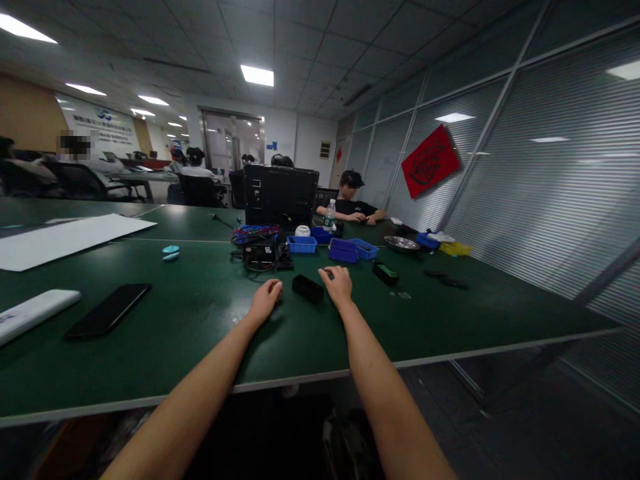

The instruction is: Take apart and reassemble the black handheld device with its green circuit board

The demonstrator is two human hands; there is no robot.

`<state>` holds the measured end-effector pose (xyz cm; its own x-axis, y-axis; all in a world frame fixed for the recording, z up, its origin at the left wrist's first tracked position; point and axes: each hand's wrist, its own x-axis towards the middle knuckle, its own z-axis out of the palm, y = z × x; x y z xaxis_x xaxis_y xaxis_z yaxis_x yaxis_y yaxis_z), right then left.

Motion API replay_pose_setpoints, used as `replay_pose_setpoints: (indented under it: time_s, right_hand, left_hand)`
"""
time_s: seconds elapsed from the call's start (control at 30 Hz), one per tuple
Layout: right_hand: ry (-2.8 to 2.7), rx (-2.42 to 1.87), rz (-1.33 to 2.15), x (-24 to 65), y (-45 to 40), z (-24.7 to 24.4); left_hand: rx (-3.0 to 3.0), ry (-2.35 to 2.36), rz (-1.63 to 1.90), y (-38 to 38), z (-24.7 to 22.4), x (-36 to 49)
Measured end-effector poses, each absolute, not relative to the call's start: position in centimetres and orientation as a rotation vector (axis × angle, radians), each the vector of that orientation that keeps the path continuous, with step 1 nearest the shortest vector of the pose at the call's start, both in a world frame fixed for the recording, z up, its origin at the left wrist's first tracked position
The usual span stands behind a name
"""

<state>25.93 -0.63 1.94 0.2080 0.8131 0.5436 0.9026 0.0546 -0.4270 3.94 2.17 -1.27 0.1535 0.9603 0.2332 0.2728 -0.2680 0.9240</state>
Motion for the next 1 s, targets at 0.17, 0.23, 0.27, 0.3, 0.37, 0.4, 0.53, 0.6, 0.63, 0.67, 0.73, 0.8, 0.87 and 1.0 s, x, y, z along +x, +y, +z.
replay_pose_setpoints:
  time_s: [0.17, 0.23, 0.27, 0.3, 0.37, 0.4, 0.53, 0.6, 0.63, 0.67, 0.73, 0.8, 0.87, 1.0]
  right_hand:
    - [-1.988, -1.723, 0.026, 23.5, -0.3, 0.9]
    - [-2.022, -1.719, 0.086, 23.3, -0.1, 0.6]
    - [-2.042, -1.685, 0.134, 23.5, 0.0, 0.6]
    - [-2.064, -1.637, 0.192, 23.7, 0.1, 0.6]
    - [-2.108, -1.527, 0.321, 24.3, 0.1, 0.8]
    - [-2.119, -1.478, 0.378, 24.6, 0.2, 0.8]
    - [-2.119, -1.331, 0.53, 25.0, 0.2, 1.0]
    - [-2.064, -1.285, 0.558, 24.9, 0.2, 1.2]
    - [-2.0, -1.279, 0.533, 24.9, 0.2, 1.4]
    - [-1.911, -1.295, 0.469, 25.0, 0.2, 1.6]
    - [-1.683, -1.417, 0.237, 25.5, 0.1, 1.9]
    - [-1.453, -1.645, -0.033, 26.5, 0.0, 2.1]
    - [-1.284, -1.909, -0.187, 27.5, -0.1, 1.8]
    - [-1.245, -2.231, -0.126, 28.9, 0.2, 0.4]
  left_hand:
    - [1.922, 1.344, 1.102, 2.2, -1.5, 4.4]
    - [2.028, 1.358, 1.051, 2.0, -1.4, 4.7]
    - [2.07, 1.363, 1.011, 1.9, -1.3, 4.9]
    - [2.107, 1.368, 0.963, 1.8, -1.3, 5.0]
    - [2.167, 1.37, 0.852, 1.7, -1.1, 5.1]
    - [2.191, 1.366, 0.801, 1.7, -1.1, 5.1]
    - [2.203, 1.337, 0.739, 1.9, -1.1, 5.0]
    - [2.172, 1.317, 0.766, 1.9, -1.2, 4.9]
    - [2.161, 1.306, 0.775, 1.9, -1.2, 4.9]
    - [2.152, 1.3, 0.782, 1.9, -1.2, 4.9]
    - [2.139, 1.298, 0.794, 1.8, -1.1, 4.8]
    - [2.128, 1.306, 0.806, 1.7, -1.0, 4.8]
    - [2.119, 1.316, 0.817, 1.7, -1.0, 4.8]
    - [2.118, 1.323, 0.83, 1.9, -1.2, 4.7]
